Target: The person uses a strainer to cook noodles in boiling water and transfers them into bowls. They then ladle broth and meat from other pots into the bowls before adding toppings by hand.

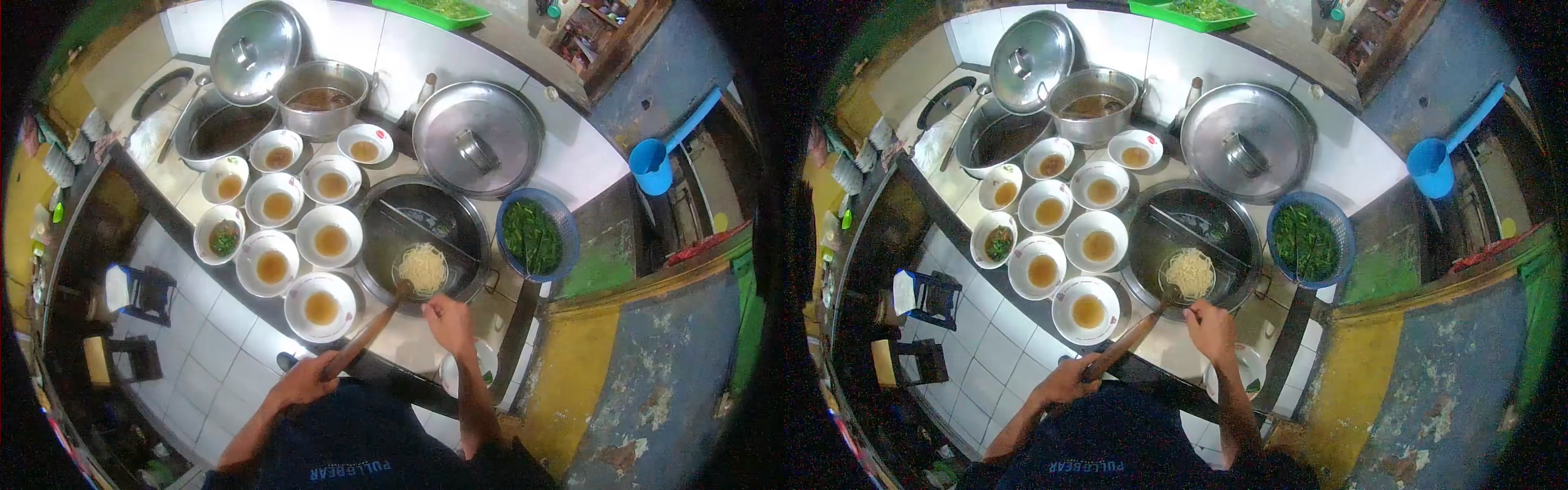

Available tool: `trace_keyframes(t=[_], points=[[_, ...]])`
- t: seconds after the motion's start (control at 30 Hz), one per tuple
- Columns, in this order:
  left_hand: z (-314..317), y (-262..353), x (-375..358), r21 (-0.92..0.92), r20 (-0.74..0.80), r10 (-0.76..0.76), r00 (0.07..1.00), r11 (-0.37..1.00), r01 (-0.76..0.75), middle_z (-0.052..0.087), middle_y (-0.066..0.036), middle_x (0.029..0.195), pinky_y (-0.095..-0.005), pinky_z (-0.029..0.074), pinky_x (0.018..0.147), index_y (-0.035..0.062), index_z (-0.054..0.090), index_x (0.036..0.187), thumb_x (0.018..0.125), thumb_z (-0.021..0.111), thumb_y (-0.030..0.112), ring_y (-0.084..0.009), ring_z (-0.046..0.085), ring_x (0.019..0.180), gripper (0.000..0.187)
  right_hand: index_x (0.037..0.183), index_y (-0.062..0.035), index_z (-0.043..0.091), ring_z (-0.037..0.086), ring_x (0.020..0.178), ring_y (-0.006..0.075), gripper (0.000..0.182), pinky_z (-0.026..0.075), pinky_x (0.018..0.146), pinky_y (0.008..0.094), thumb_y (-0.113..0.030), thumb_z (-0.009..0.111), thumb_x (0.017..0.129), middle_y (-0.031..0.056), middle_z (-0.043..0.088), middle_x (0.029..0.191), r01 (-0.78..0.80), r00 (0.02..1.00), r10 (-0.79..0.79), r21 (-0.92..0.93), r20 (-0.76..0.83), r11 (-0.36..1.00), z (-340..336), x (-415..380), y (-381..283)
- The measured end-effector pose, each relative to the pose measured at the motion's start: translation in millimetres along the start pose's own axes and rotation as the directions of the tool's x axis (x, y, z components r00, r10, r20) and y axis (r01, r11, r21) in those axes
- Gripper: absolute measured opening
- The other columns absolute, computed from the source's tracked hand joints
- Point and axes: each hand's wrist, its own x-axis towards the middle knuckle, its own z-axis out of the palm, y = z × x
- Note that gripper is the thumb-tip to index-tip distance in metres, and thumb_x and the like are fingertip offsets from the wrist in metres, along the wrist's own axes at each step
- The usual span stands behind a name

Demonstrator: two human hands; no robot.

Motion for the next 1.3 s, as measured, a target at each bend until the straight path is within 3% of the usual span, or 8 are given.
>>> trace_keyframes(t=[0.2,0.3,0.4,0.5,0.6,0.8,1.0,1.3], points=[[4,0,-4,0.007,-0.011,0.008,1.0,1.0,-0.008,0.062,-0.023,0.093,-0.0474,0.046,0.077,0.0109,0.043,0.125,0.079,0.061,0.017,-0.04,0.061,0.087,0.05,0.088,-0.0019,0.065,0.066,0.073,0.0343,0.016,0.051,0.066,0.0393,-0.017,0.063,0.081,0.0191,0.066,0.078,-0.02,0.996,0.021,0.016,-0.092,1.0,11,37,26],[4,-3,-4,0.008,0.022,-0.023,0.999,1.0,0.023,0.062,-0.023,0.094,-0.0491,0.046,0.078,0.0114,0.042,0.125,0.08,0.061,0.017,-0.0409,0.06,0.089,0.049,0.087,-0.003,0.066,0.066,0.072,0.033,0.014,0.051,0.065,0.0382,-0.013,0.065,0.078,0.0186,0.066,0.08,0.045,0.992,-0.024,0.169,-0.122,0.985,21,57,36],[9,-10,-2,0.048,0.008,-0.012,1.0,0.999,0.012,0.062,-0.024,0.094,-0.0497,0.046,0.078,0.0126,0.041,0.126,0.081,0.061,0.019,-0.0417,0.06,0.09,0.05,0.086,-0.0047,0.066,0.066,0.072,0.032,0.012,0.051,0.064,0.0374,-0.011,0.066,0.075,0.0179,0.066,0.081,0.078,0.984,-0.075,0.007,-0.163,0.997,32,81,47],[8,-10,-4,0.05,0.011,-0.02,1.0,0.999,0.02,0.061,-0.024,0.093,-0.0497,0.046,0.079,0.0138,0.039,0.128,0.081,0.061,0.02,-0.0424,0.059,0.09,0.052,0.089,-0.0062,0.067,0.067,0.071,0.0284,0.014,0.051,0.065,0.0368,-0.013,0.067,0.077,0.0173,0.066,0.075,0.12,0.988,-0.125,-0.066,-0.093,0.991,40,91,36],[10,-13,-4,0.074,0.011,-0.031,0.999,0.997,0.03,0.061,-0.024,0.092,-0.0499,0.046,0.079,0.0144,0.039,0.128,0.082,0.061,0.021,-0.0422,0.059,0.09,0.052,0.088,-0.0077,0.069,0.065,0.074,0.0331,0.016,0.05,0.067,0.0386,-0.013,0.069,0.072,0.0172,0.067,0.079,0.157,0.987,-0.156,0.01,-0.037,0.988,66,101,40],[8,-11,-4,0.108,0.022,-0.049,0.999,0.993,0.047,0.062,-0.021,0.096,-0.0506,0.045,0.082,0.0154,0.039,0.128,0.082,0.061,0.023,-0.0406,0.059,0.093,0.051,0.088,-0.006,0.069,0.064,0.078,0.0329,0.024,0.05,0.07,0.0414,-0.023,0.073,0.072,0.0175,0.066,0.083,0.029,0.997,-0.026,-0.044,0.07,0.999,80,98,14],[10,-12,-5,0.123,0.0,-0.045,0.999,0.991,0.045,0.062,-0.02,0.097,-0.0502,0.045,0.082,0.0158,0.04,0.127,0.082,0.06,0.025,-0.0403,0.059,0.094,0.05,0.084,-0.0079,0.068,0.065,0.075,0.0328,0.022,0.05,0.069,0.0422,-0.028,0.07,0.076,0.0145,0.068,0.078,0.103,0.993,-0.112,-0.207,-0.031,0.973,102,96,23],[8,-11,-2,0.137,0.017,-0.063,0.998,0.989,0.061,0.062,-0.02,0.094,-0.0502,0.046,0.077,0.016,0.039,0.125,0.082,0.06,0.025,-0.0396,0.06,0.09,0.049,0.081,-0.007,0.067,0.064,0.076,0.0362,0.02,0.05,0.07,0.0447,-0.026,0.069,0.075,0.0176,0.066,0.077,-0.006,0.999,-0.004,-0.26,-0.038,0.965,98,92,0]])
